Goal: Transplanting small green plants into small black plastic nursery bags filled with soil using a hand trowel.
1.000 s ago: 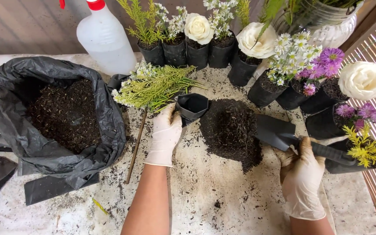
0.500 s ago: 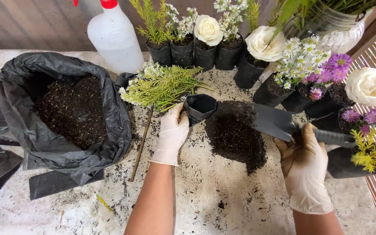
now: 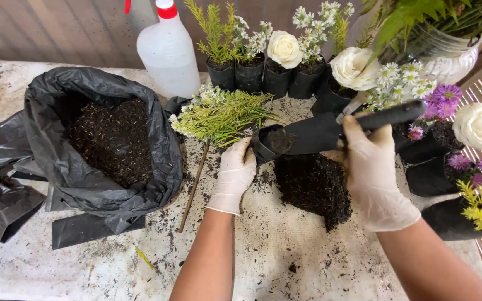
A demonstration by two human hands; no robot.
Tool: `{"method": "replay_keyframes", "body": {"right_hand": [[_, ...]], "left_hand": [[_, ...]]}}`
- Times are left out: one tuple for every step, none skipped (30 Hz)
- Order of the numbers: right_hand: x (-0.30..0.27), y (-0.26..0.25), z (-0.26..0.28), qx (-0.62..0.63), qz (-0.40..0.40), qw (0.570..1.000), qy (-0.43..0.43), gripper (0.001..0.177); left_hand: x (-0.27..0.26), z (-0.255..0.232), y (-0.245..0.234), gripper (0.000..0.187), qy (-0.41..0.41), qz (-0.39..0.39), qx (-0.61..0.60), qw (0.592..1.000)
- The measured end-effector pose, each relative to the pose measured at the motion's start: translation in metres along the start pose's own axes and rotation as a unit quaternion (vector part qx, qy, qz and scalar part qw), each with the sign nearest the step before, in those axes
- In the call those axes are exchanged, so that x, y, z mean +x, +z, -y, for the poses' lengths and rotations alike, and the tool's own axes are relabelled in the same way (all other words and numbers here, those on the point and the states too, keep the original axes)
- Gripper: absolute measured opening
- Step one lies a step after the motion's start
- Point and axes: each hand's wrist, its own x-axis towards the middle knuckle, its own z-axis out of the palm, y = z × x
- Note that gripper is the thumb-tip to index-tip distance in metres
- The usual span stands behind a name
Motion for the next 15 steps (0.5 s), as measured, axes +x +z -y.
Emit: {"method": "replay_keyframes", "body": {"right_hand": [[-0.002, 0.008, 0.004, -0.05, 0.031, 0.997, -0.055, 0.019], [-0.004, 0.016, 0.007, -0.1, 0.062, 0.987, -0.11, 0.019], [-0.005, 0.021, 0.007, -0.1, 0.063, 0.987, -0.11, 0.019], [-0.007, 0.025, 0.007, -0.166, 0.093, 0.965, -0.179, 0.02], [-0.008, 0.03, 0.007, -0.23, 0.122, 0.934, -0.245, 0.022], [-0.009, 0.032, 0.004, -0.229, 0.122, 0.934, -0.245, 0.022], [-0.01, 0.035, 0.0, -0.258, 0.122, 0.912, -0.294, 0.025], [-0.01, 0.038, -0.004, -0.286, 0.121, 0.887, -0.342, 0.028], [-0.016, 0.033, 0.004, -0.286, 0.12, 0.888, -0.34, 0.028], [-0.022, 0.027, 0.011, -0.261, 0.104, 0.873, -0.399, 0.026], [-0.027, 0.022, 0.02, -0.237, 0.087, 0.853, -0.457, 0.024], [-0.024, 0.004, 0.017, -0.237, 0.086, 0.853, -0.457, 0.024], [-0.022, -0.014, 0.014, -0.202, 0.063, 0.863, -0.459, 0.023], [-0.02, -0.032, 0.011, -0.167, 0.04, 0.871, -0.46, 0.023], [-0.015, -0.05, 0.001, -0.167, 0.04, 0.871, -0.46, 0.023]], "left_hand": [[0.001, 0.005, 0.002, 0.033, 0.004, 0.0, 0.0, 1.0], [0.001, 0.009, 0.004, 0.034, 0.008, 0.0, 0.0, 1.0], [0.001, 0.008, 0.003, 0.034, 0.008, 0.0, 0.0, 1.0], [0.0, 0.006, 0.003, 0.035, -0.001, 0.004, -0.008, 1.0], [0.0, 0.004, 0.003, 0.036, -0.01, 0.009, -0.015, 1.0], [0.0, 0.005, 0.002, 0.036, -0.01, 0.009, -0.014, 1.0], [-0.001, 0.006, 0.0, 0.037, -0.009, 0.011, -0.014, 1.0], [-0.001, 0.006, -0.001, 0.037, -0.008, 0.014, -0.014, 1.0], [-0.001, 0.007, -0.001, 0.037, -0.009, 0.015, -0.014, 1.0], [-0.002, 0.007, 0.0, 0.037, -0.008, 0.008, -0.016, 1.0], [0.0, 0.007, 0.001, 0.036, -0.006, 0.001, -0.02, 1.0], [0.001, 0.005, -0.001, 0.036, -0.006, 0.002, -0.021, 1.0], [0.0, 0.003, -0.003, 0.04, 0.002, 0.013, -0.01, 1.0], [0.0, 0.001, -0.005, 0.044, 0.01, 0.024, 0.001, 1.0], [0.001, 0.002, -0.005, 0.044, 0.01, 0.025, 0.001, 1.0]]}}
